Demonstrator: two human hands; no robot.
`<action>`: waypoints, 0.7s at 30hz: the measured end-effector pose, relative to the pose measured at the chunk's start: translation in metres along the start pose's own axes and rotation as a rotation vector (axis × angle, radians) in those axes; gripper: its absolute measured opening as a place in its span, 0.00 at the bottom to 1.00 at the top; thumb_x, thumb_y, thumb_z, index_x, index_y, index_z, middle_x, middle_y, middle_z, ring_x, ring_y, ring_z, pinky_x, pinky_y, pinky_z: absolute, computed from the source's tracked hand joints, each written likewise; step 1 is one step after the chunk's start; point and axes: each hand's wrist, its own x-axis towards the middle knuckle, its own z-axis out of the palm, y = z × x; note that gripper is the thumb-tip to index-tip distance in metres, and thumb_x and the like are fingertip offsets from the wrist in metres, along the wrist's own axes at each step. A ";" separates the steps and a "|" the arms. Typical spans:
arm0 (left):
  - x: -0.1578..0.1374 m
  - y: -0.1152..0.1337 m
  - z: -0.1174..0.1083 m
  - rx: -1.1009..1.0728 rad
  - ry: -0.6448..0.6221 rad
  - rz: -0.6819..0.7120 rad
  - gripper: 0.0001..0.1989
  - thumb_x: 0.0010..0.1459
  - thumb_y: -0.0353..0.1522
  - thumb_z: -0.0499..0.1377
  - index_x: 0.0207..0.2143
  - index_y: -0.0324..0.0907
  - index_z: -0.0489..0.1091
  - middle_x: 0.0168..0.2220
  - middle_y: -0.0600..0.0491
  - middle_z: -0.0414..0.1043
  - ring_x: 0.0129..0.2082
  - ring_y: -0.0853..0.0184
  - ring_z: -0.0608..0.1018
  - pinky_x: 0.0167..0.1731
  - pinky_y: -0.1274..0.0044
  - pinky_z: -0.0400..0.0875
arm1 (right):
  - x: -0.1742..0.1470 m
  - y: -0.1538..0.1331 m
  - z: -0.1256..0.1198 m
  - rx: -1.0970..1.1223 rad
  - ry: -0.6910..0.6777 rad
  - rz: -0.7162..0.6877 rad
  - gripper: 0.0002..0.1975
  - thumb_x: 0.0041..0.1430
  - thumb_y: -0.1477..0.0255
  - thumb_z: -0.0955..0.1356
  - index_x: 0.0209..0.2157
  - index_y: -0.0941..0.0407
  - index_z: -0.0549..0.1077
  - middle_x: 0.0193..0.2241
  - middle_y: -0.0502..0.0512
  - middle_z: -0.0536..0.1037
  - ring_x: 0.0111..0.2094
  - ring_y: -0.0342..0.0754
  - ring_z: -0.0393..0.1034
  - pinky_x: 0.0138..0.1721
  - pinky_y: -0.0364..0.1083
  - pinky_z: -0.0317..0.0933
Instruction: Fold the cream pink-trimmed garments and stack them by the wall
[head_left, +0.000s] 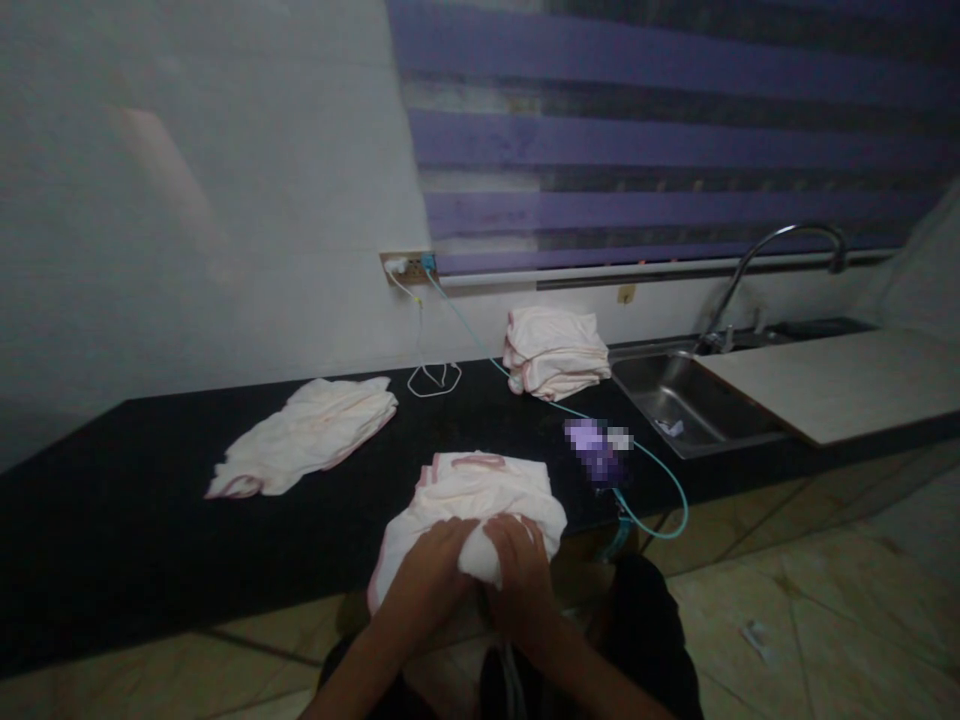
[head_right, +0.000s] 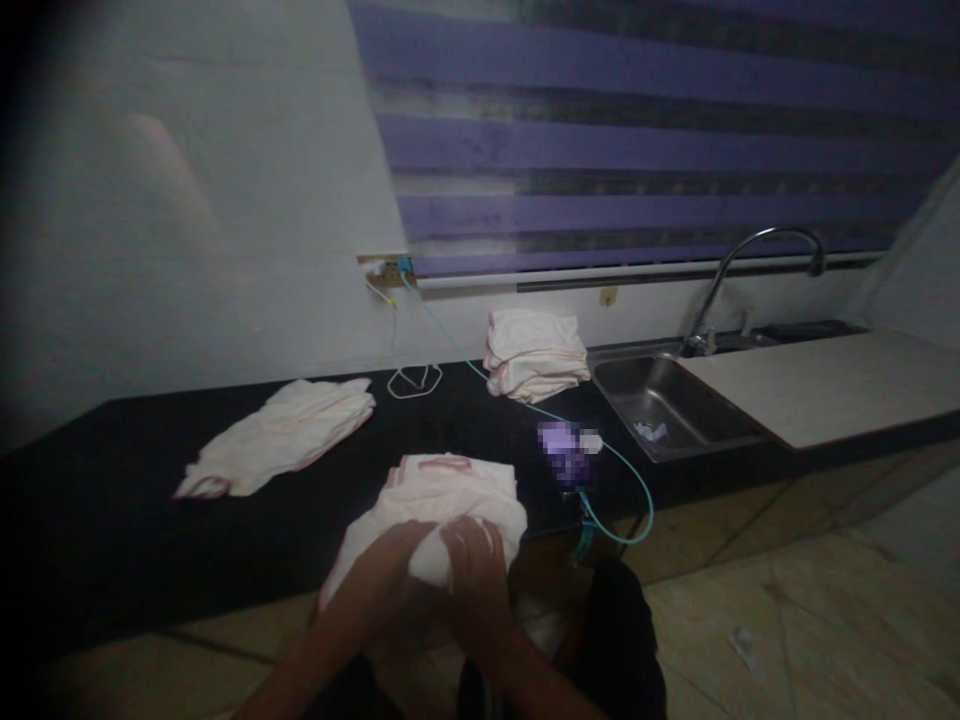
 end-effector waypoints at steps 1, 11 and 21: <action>-0.005 -0.006 0.010 0.014 0.040 0.033 0.28 0.56 0.29 0.59 0.60 0.40 0.70 0.58 0.41 0.74 0.59 0.52 0.75 0.61 0.62 0.69 | 0.003 0.006 -0.006 0.045 -0.050 -0.020 0.24 0.60 0.76 0.66 0.58 0.54 0.68 0.52 0.63 0.78 0.56 0.58 0.71 0.60 0.62 0.61; -0.052 -0.098 0.025 0.114 0.262 0.228 0.43 0.50 0.20 0.53 0.69 0.49 0.61 0.71 0.47 0.59 0.72 0.56 0.60 0.70 0.58 0.59 | 0.021 0.057 -0.085 0.187 -0.462 -0.072 0.32 0.44 0.80 0.63 0.54 0.55 0.72 0.51 0.60 0.80 0.56 0.54 0.71 0.68 0.62 0.49; -0.039 -0.058 -0.021 -0.624 0.383 0.007 0.16 0.58 0.41 0.61 0.44 0.43 0.78 0.45 0.47 0.82 0.47 0.55 0.82 0.55 0.65 0.75 | 0.051 0.037 -0.139 0.354 -0.369 0.191 0.23 0.49 0.80 0.63 0.47 0.54 0.75 0.45 0.57 0.81 0.49 0.53 0.74 0.54 0.53 0.64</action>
